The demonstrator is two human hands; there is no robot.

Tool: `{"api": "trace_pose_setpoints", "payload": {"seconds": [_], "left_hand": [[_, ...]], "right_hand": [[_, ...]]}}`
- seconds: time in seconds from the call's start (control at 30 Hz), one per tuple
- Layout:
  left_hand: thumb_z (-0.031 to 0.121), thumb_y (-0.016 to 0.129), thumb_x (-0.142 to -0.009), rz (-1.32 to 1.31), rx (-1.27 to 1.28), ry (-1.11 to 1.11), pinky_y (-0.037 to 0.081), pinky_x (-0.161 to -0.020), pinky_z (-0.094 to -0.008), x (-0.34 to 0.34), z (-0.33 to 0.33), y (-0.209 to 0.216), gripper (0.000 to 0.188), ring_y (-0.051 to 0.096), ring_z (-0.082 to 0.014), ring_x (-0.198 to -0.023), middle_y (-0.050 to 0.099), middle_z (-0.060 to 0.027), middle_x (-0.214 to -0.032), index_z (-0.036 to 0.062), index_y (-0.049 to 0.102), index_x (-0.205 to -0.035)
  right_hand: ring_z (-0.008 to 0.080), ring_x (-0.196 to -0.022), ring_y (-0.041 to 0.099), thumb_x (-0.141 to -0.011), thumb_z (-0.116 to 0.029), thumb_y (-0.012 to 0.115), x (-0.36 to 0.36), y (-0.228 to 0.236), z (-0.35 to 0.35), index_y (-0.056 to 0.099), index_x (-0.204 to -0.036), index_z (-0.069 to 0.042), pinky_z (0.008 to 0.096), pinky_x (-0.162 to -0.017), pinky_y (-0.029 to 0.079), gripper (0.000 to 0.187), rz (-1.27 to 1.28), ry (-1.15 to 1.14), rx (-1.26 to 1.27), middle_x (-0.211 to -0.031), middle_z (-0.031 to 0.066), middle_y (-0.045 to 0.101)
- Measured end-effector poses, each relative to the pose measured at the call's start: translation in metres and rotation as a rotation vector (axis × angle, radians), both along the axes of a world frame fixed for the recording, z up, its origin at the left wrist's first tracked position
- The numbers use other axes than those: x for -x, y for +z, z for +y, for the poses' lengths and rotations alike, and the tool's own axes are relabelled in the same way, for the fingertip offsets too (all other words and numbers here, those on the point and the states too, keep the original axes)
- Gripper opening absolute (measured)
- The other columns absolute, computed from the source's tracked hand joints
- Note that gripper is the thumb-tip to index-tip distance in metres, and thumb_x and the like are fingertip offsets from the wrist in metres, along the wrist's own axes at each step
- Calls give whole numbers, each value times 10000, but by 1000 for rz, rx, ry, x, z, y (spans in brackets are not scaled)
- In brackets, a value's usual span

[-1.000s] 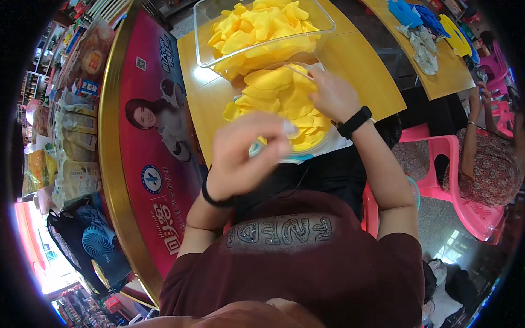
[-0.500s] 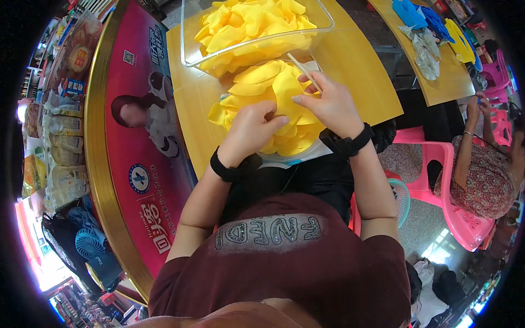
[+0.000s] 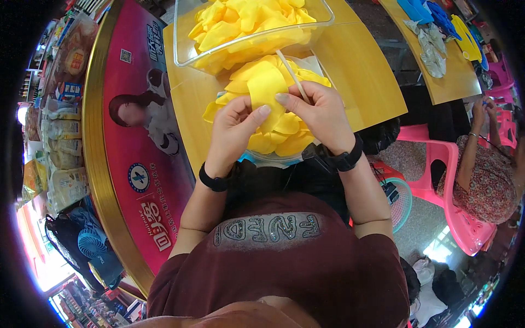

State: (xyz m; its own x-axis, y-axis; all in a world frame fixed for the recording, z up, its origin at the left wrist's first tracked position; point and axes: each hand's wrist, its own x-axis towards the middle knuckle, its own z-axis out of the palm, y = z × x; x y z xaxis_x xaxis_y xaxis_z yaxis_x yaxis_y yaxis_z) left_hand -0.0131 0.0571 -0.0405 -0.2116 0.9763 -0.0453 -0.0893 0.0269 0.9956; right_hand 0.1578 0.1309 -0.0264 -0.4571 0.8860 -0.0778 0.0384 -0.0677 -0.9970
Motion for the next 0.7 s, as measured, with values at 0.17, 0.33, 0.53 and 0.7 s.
{"api": "trace_pose_setpoints", "payload": {"seconds": [0.17,0.33,0.53,0.7], "left_hand": [[64,706,-847,119,-334,290,479,-718,-237,7,-8,6,288,569,-103,-819,582,-37,-1037,-1,592,-1103],[94,704,-860,-348,-153,39,467,-739,-235,-9,-19,39,233,570,-83,-794,612,-27,-983,6,610,-1054],[103,668,-889,-617,-57,-8,484,-728,-230,5,-18,29,118,596,-90,-807,647,-22,-853,16,633,-961],[24,604,-905,-259,-226,153,505,-727,-230,-8,-20,25,118,628,-125,-849,661,-53,-909,12,611,-1022]], "right_hand": [[29,-647,517,-836,-170,749,3,9,-7,660,-863,-2,198,-578,425,193,-49,-21,-119,-706,-29,601],[25,-621,500,-809,-164,773,16,25,-27,652,-821,-2,198,-555,414,202,3,10,-202,-663,-27,582],[24,-620,486,-833,-130,742,26,42,-39,651,-812,-10,192,-544,385,152,-83,78,-452,-685,-4,578],[30,-582,428,-853,-133,722,27,21,-40,640,-802,-17,205,-514,332,151,139,-72,-350,-652,-40,521]]}}
